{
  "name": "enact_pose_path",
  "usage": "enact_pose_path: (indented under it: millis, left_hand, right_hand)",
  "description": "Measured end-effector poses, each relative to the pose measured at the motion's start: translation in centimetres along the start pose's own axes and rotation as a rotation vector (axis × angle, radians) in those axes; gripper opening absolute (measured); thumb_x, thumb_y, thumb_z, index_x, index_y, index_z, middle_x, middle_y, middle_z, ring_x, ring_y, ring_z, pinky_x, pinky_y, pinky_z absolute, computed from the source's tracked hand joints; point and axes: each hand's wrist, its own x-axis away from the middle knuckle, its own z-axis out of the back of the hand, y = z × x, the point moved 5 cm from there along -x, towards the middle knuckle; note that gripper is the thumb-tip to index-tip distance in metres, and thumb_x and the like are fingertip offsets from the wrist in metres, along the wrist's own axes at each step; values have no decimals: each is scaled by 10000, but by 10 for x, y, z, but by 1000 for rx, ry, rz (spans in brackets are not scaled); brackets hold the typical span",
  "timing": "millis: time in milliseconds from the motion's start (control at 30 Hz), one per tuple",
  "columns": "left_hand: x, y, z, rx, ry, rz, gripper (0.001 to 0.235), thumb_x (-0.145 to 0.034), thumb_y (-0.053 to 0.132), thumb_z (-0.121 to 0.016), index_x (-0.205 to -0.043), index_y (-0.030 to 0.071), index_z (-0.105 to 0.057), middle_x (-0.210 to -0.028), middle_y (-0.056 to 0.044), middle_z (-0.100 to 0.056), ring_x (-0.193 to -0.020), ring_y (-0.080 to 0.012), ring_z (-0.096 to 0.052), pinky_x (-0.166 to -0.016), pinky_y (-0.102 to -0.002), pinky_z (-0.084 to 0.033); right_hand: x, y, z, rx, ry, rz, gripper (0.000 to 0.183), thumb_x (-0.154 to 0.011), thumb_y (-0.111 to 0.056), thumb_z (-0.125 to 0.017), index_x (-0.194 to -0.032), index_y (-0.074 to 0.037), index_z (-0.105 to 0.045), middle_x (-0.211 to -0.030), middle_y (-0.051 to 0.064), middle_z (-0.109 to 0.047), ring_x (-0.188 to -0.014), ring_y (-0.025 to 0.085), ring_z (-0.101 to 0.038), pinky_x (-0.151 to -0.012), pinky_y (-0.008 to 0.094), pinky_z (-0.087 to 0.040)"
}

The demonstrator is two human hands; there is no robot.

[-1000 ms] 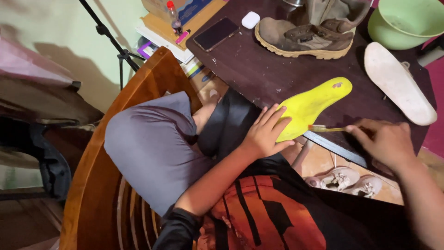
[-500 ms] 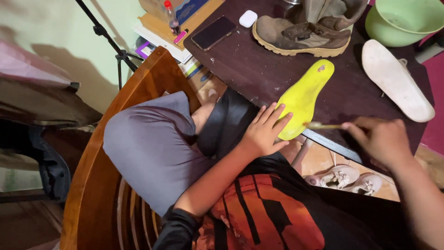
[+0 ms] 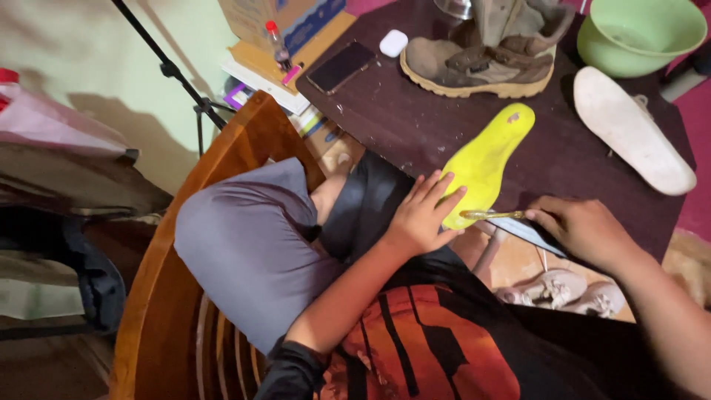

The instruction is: The person scrubs a yellow shoe insole with a toothbrush, holding it in their left hand and scrubbing with their right. They rotate the insole to clean different areas, including the heel and arch, while sitting at a table.

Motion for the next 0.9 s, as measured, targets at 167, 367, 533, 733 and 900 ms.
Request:
enact_pose_path:
  millis: [167, 367, 533, 733, 900]
  left_hand:
    - [0, -2, -4, 23, -10, 21, 722, -897, 493, -723, -1501, 147, -532, -1588, -162, -454, -1506, -388, -413, -1248, -559, -339]
    - [-2, -2, -1, 43, -44, 24, 731, -902, 475, -732, -1513, 137, -514, -1602, -156, -432, -1521, -391, -389, -1256, -560, -318]
    - [0, -1, -2, 55, -22, 9, 721, -896, 449, -747, -1499, 123, -523, -1585, -176, -442, -1505, -414, -402, -1244, -584, -332]
    - [1, -3, -4, 61, -42, 12, 758, -880, 435, -764, -1522, 132, -497, -1609, -175, -416, -1531, -399, -367, -1262, -567, -317]
    - [0, -5, -6, 74, -45, 14, 698, -906, 414, -730, -1502, 120, -517, -1593, -189, -428, -1522, -411, -370, -1255, -572, -318]
  right_hand:
    - [2, 28, 12, 294, -51, -253, 341, -1028, -536, -486, -1220, -341, -689, -1120, 87, -793, -972, 419, -758, -783, 493, -584]
    - [1, 15, -3, -92, -32, 52, 204, -957, -351, -630, -1066, -247, -768, -1046, -92, -829, -908, 133, -793, -812, 299, -548]
    - [7, 55, 10, 535, 144, -269, 356, -1105, -609, -437, -1157, -366, -692, -1071, -57, -802, -1009, 219, -782, -831, 457, -526]
    - [1, 8, -2, 138, -61, 16, 240, -961, -428, -598, -1126, -352, -755, -1123, -121, -803, -971, 170, -787, -849, 369, -597]
    - [7, 43, 14, 371, 87, -266, 332, -1081, -566, -481, -1167, -340, -709, -1012, -7, -807, -891, 277, -782, -748, 428, -557]
